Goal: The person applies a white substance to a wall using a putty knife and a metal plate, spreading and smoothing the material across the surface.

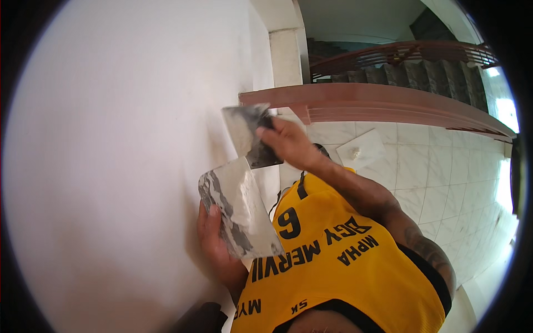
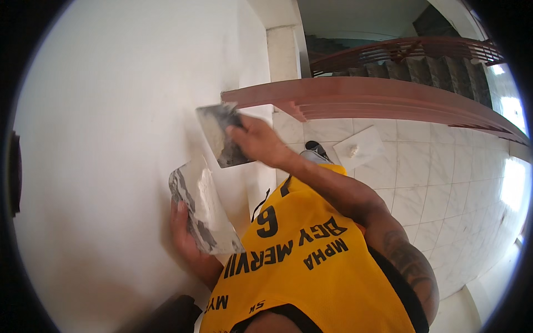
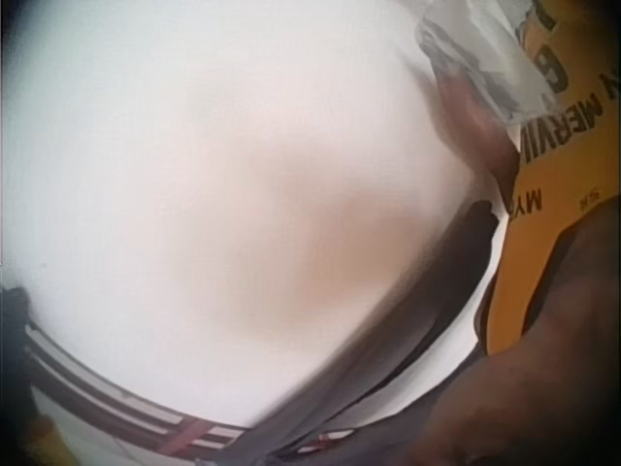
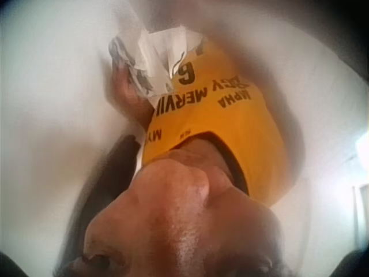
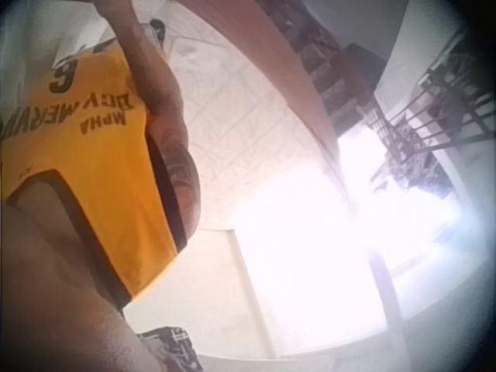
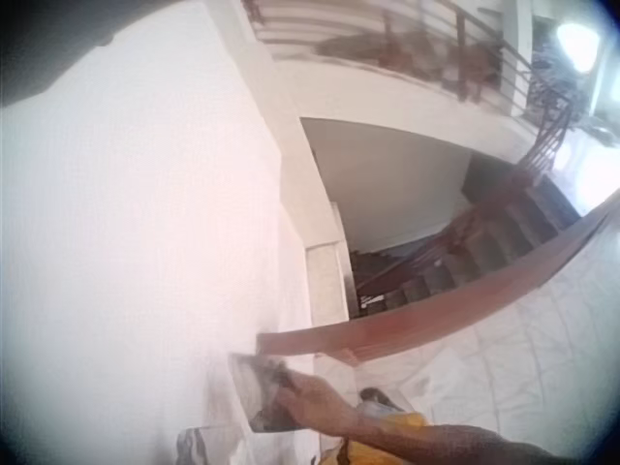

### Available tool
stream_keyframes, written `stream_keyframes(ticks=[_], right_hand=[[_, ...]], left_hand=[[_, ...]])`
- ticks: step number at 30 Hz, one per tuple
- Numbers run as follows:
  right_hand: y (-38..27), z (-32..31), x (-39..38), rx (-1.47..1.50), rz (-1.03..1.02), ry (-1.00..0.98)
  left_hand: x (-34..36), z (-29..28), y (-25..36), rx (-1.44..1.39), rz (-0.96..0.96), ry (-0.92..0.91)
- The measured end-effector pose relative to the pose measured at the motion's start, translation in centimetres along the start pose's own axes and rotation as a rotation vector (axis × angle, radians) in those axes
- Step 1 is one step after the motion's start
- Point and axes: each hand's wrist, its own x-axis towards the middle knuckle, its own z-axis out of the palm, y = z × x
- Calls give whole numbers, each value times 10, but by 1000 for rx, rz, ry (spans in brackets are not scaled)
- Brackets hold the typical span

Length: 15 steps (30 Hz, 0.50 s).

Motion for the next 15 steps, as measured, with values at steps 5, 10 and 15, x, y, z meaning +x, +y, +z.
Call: stream_keyframes(ticks=[5, 10, 15], right_hand=[[-7, -39, -14, 666, 33, 139], [-27, -62, -38, -232, -233, 153], [-38, -69, -3, -433, -313, 246]], left_hand=[[31, 18, -11, -274, -48, -114], [67, 8, -55, -696, -352, -233], [73, 1, -69, -692, -410, -267]])
